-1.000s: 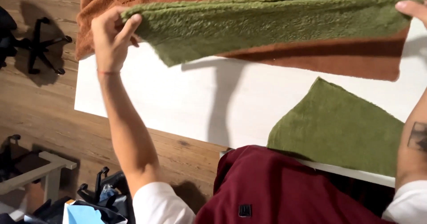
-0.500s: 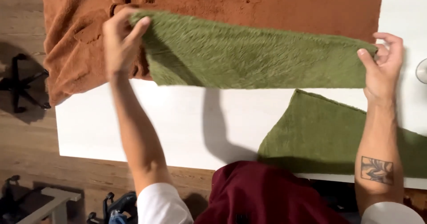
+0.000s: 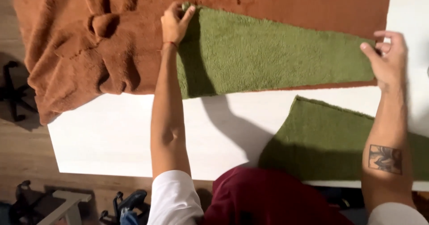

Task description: Cutting out shapes from green and brown fabric using scissors based on templates.

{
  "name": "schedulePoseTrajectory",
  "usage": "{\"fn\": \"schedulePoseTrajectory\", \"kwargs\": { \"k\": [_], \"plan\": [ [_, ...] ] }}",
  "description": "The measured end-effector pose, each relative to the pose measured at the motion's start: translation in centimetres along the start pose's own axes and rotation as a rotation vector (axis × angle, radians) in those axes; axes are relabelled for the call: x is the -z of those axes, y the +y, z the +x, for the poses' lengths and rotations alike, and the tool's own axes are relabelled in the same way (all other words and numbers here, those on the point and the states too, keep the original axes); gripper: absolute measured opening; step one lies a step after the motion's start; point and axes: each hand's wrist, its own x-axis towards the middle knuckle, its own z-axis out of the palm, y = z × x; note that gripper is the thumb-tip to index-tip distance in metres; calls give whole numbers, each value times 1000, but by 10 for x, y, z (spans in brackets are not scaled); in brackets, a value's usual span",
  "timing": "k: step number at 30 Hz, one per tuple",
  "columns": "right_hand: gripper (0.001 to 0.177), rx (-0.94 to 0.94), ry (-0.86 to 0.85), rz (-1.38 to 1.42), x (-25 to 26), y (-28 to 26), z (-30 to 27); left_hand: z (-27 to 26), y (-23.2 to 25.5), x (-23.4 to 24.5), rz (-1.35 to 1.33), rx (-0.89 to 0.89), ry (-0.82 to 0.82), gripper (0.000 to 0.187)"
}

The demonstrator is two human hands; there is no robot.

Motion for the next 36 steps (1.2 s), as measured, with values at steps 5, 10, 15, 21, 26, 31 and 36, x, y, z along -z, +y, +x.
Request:
{"fn": "schedulePoseTrajectory", "kwargs": {
  "k": [5,10,15,21,26,31,36],
  "plan": [
    [55,105,-119,159,12,0,-3,-22,8,22,-301,-120,-107,43],
    [60,-40,-44,48,6,-38,-14,-34,13,20,-300,-51,-48,26],
    [67,566,337,-774,-20,-94,-43,-61,64,39,-176,-45,67,18],
    [28,341,-283,263,-127,-180,-132,-158,178,40,119,-458,233,13],
    [49,52,-483,1055,-200,-199,-178,-223,215,4,36,-434,159,23],
    [26,-32,-212,1102,-230,-143,-166,-253,212,17,-100,-476,1,45],
    [19,265,-190,952,-155,-222,-174,-230,213,68,-232,-478,-157,35]
  ]
}}
